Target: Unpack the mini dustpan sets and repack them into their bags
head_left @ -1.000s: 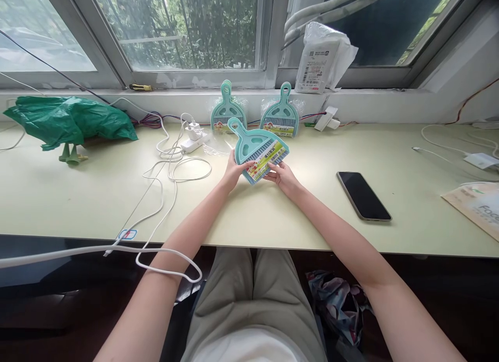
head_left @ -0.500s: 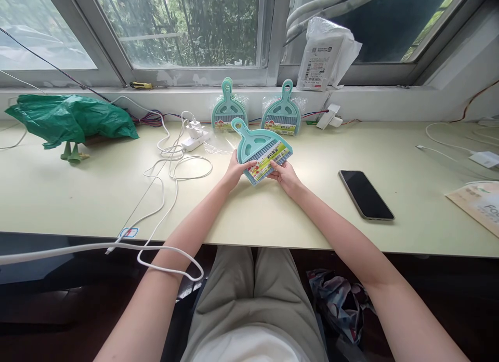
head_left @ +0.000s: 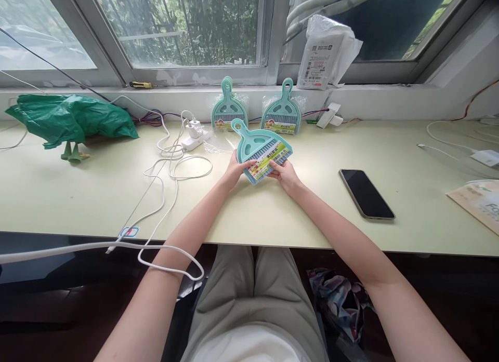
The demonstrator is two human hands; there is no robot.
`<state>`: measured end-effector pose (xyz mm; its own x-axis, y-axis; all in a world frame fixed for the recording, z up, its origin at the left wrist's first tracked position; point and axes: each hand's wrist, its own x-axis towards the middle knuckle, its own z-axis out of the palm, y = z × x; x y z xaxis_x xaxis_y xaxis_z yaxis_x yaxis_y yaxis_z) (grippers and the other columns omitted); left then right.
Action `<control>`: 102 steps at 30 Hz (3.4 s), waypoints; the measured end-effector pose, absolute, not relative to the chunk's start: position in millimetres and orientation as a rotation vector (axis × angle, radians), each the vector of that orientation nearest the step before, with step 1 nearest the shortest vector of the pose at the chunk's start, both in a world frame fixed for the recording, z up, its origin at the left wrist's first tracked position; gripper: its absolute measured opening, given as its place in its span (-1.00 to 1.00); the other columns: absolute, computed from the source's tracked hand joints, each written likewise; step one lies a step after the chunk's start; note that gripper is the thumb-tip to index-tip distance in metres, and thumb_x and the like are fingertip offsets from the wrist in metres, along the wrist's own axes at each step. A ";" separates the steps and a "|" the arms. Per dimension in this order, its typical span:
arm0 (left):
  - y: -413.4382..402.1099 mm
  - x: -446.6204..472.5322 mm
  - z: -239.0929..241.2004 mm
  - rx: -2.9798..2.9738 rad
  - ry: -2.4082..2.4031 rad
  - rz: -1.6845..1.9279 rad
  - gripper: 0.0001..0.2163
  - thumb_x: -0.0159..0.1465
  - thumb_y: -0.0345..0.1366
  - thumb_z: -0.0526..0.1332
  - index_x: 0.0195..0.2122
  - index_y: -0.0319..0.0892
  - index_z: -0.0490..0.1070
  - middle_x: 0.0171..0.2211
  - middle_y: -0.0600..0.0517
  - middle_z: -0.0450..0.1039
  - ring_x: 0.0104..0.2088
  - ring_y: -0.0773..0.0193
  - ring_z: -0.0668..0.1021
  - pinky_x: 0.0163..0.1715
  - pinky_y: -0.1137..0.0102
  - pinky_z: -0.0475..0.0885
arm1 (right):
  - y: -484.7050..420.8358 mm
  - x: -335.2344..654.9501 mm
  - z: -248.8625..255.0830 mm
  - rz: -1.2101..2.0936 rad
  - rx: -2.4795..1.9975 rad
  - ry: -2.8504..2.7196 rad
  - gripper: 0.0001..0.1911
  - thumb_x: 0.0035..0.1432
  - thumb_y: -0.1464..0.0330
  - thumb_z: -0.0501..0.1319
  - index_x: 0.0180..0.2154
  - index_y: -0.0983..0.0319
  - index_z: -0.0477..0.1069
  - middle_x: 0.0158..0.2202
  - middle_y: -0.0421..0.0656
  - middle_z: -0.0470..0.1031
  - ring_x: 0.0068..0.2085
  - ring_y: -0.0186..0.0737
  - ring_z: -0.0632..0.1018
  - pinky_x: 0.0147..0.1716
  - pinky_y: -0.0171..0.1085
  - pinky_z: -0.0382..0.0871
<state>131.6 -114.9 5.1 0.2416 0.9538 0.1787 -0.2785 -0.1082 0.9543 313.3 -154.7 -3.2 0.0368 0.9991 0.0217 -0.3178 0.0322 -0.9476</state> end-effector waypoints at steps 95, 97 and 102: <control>-113.1 98.6 22.7 2.577 2.059 0.523 -0.45 0.29 -0.55 -0.06 0.33 -0.21 0.16 0.23 -0.18 0.32 0.17 0.05 0.38 0.01 0.26 0.47 | -147.6 361.2 28.2 1.256 -1.433 -1.101 -0.76 0.04 0.44 0.40 -0.20 0.26 0.47 -0.25 -0.05 0.66 -0.37 -0.14 0.65 -0.42 -0.20 0.60; -113.4 99.3 23.0 2.585 2.045 0.511 -0.45 0.30 -0.55 -0.08 0.33 -0.24 0.15 0.24 -0.20 0.31 0.17 0.03 0.38 0.02 0.23 0.47 | -147.3 362.8 27.0 1.232 -1.435 -1.081 -0.77 0.05 0.43 0.40 -0.21 0.26 0.48 -0.27 -0.06 0.65 -0.38 -0.15 0.64 -0.39 -0.19 0.60; -114.2 101.8 22.7 2.623 2.008 0.484 -0.41 0.28 -0.55 -0.08 0.36 -0.20 0.11 0.25 -0.16 0.30 0.18 0.06 0.36 0.03 0.26 0.48 | -147.9 360.6 24.6 1.246 -1.432 -1.053 -0.77 0.07 0.44 0.38 -0.19 0.27 0.47 -0.30 -0.08 0.65 -0.41 -0.18 0.64 -0.43 -0.23 0.58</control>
<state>101.8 -114.2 22.7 0.2419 0.9076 0.3433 0.9642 -0.2643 0.0195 360.6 -147.9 24.6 0.1160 0.9745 -0.1922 0.0271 -0.1965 -0.9801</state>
